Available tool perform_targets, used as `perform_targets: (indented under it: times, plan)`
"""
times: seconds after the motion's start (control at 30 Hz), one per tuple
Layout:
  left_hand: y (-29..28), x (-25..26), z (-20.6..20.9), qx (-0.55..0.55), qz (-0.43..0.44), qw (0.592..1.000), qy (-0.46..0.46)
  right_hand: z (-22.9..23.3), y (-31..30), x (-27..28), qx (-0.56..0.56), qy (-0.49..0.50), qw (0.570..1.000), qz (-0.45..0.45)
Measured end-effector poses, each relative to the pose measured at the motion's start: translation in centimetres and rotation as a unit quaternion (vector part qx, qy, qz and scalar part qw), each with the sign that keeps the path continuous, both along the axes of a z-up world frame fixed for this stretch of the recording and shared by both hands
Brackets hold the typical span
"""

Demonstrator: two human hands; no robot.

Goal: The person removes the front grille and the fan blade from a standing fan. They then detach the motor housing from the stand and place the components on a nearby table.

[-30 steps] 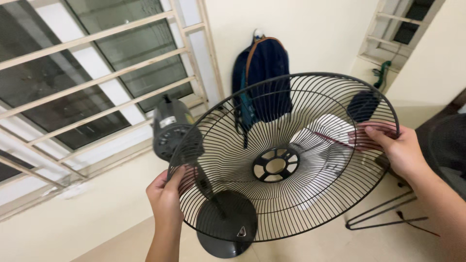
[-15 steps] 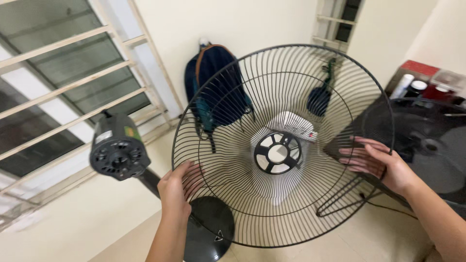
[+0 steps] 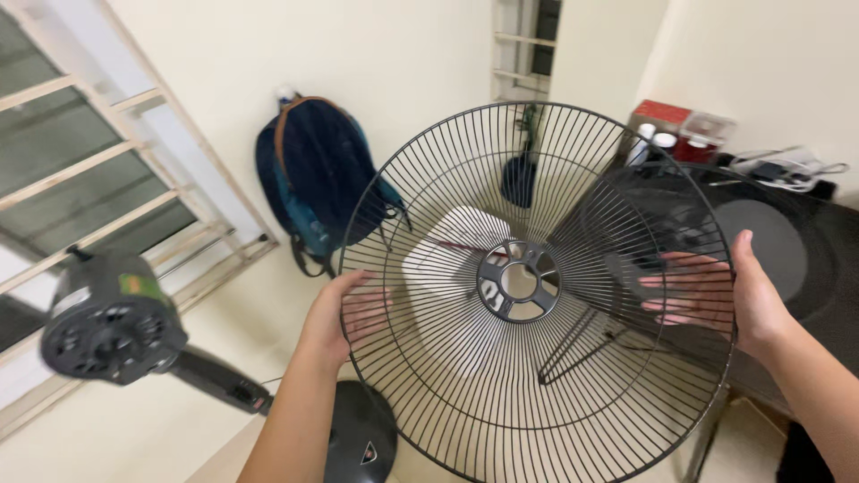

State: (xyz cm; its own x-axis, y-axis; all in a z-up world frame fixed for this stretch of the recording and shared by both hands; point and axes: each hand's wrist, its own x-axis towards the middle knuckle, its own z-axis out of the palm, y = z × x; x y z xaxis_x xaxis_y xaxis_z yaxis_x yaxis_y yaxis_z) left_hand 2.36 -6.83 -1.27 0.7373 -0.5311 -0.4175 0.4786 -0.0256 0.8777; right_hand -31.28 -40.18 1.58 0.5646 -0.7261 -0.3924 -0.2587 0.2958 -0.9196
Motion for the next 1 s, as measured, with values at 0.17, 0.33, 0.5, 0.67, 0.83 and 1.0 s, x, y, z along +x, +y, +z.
perform_targets:
  times: [0.17, 0.33, 0.5, 0.67, 0.83, 1.0]
  plan:
    - [-3.7, 1.1, -1.3, 0.005, -0.051, 0.999, 0.005, -0.5, -0.7, -2.5, -0.003, 0.027, 0.999, -0.045]
    - [-8.2, 2.8, -3.2, -0.004, -0.092, 0.996, -0.005, -1.4, -1.3, -4.4, 0.029, 0.006, 0.995, -0.095]
    - [-12.3, 4.3, -4.1, -0.009, -0.135, 0.990, -0.040, -1.5, -1.7, -5.1, 0.025, 0.019, 0.989, -0.143]
    - [-16.5, 5.9, -4.0, -0.011, -0.157, 0.988, -0.004, -1.7, -1.7, -4.8, 0.045, 0.008, 0.980, -0.194]
    - [-20.3, 7.8, -3.9, -0.006, -0.195, 0.981, -0.006, -2.3, -1.9, -4.0, 0.061, -0.013, 0.968, -0.242]
    - [-23.3, 9.3, -4.5, -0.017, -0.234, 0.972, 0.005, -3.0, -2.2, -3.1, 0.056, -0.018, 0.958, -0.279]
